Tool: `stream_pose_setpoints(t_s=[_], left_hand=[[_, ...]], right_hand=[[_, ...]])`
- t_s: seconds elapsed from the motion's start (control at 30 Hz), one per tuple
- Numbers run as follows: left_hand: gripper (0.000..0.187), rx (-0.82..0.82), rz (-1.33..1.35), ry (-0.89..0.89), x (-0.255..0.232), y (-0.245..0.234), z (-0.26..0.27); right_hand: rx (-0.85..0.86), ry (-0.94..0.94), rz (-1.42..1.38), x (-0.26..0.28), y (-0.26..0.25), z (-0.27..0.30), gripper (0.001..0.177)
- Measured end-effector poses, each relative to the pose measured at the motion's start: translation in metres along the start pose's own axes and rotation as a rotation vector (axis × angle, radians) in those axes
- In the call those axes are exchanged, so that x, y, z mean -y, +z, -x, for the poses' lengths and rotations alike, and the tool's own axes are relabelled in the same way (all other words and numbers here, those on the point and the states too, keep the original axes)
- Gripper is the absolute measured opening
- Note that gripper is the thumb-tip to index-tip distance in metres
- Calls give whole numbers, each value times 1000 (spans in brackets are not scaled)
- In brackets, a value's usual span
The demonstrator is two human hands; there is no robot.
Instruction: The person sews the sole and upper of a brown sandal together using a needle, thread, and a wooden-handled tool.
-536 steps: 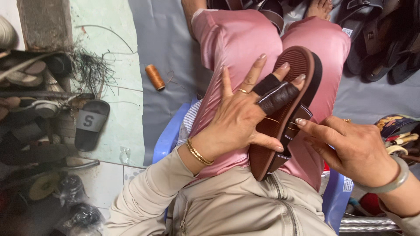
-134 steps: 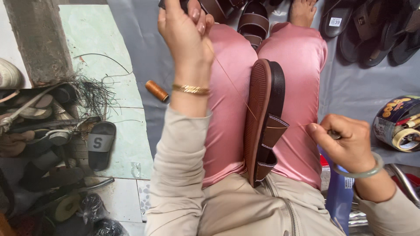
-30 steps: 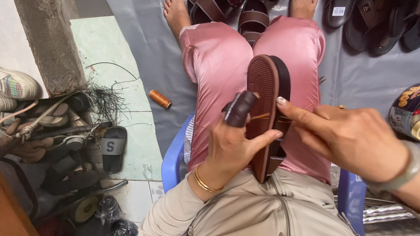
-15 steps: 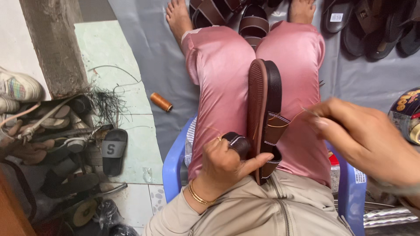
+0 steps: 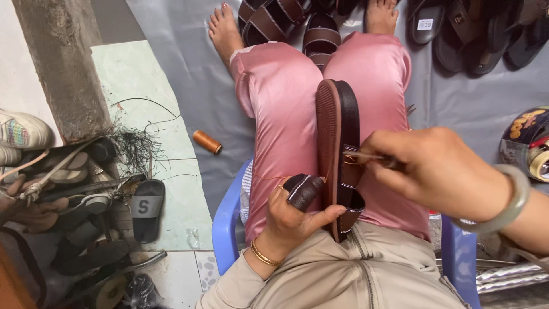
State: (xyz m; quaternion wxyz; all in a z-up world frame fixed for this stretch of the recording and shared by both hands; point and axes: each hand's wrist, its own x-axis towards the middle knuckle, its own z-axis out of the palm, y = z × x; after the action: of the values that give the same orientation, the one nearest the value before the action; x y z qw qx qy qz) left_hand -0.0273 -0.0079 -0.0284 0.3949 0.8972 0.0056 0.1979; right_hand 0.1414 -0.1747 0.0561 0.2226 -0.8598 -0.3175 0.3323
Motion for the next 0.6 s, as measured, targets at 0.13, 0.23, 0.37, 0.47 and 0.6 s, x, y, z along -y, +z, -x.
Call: stream_pose_setpoints(t_s=[0.13,0.23,0.37,0.47,0.6], left_hand=[[52,-22,2,4,3,0,3],[49,-34,19,2,3,1,1],[51,-28,-9,5,2,0,-1],[58,62,8,-67,-3,-11,-9],[75,252,112,-220,-7,-25,-24]], right_hand=[[-66,-13,296,3,20,4,16],[-223,-130,394,16,30,7,10],[-234,-111,508,2,31,11,18],[-587,-173,615,-25,18,26,21],[-458,-8,351,-36,-1,49,5]])
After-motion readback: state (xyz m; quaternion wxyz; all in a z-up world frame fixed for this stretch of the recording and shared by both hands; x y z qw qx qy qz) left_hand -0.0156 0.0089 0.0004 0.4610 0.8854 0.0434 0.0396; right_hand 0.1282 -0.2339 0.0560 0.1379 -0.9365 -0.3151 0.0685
